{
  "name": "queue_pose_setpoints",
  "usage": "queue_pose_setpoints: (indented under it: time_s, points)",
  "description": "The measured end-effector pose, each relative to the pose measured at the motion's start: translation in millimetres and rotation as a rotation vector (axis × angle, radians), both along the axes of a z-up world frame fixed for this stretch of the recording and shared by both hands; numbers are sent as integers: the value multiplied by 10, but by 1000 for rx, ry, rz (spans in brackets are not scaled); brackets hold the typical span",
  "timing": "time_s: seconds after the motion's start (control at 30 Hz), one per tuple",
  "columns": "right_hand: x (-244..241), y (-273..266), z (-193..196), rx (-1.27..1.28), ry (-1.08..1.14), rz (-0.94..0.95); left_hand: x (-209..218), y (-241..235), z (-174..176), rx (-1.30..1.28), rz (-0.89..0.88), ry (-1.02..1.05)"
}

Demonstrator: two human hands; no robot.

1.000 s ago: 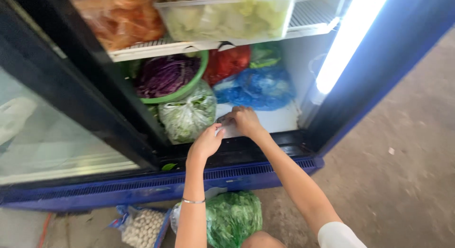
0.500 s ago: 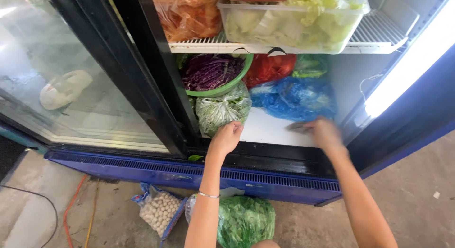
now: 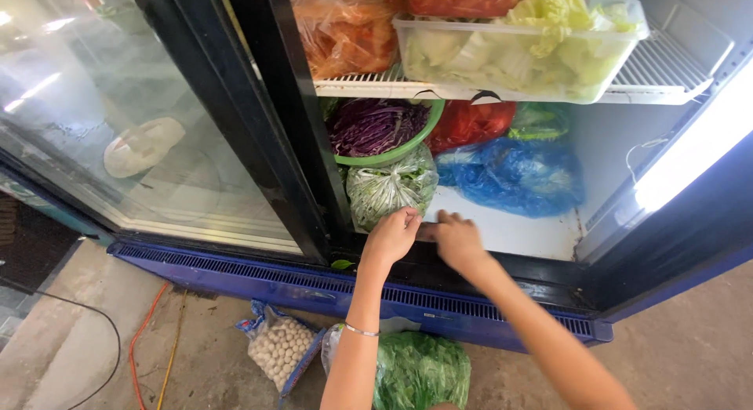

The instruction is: Cleaning the interior shelves and bottom of a commercial refrigerator.

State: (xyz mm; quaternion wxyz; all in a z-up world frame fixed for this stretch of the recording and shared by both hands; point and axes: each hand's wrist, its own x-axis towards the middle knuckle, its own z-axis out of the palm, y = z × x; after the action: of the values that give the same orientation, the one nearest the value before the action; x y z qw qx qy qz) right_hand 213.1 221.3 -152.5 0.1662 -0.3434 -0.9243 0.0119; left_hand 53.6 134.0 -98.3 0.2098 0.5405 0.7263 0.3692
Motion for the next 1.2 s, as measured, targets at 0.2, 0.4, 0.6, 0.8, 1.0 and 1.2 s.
queue_pose_setpoints:
  time_s: [0.2, 0.4, 0.6, 0.8, 1.0, 1.2]
  points:
    - [1082, 115, 258, -3, -193, -238, -254, 27, -106, 71, 14, -91]
    - [983, 70, 80, 47, -75, -234, -263, 116, -149, 110, 12, -140]
    - [-158, -229, 212, 5, 49, 24, -211, 107, -114, 132, 18, -91]
    - [76, -189, 235, -23, 12, -11, -114, -48, 116, 81, 76, -46]
    - [1338, 106, 223, -19, 2, -222, -157, -31, 84, 58, 52, -62]
    - [1336, 22, 246, 42, -11, -311, -229, -62, 7, 103, 43, -132]
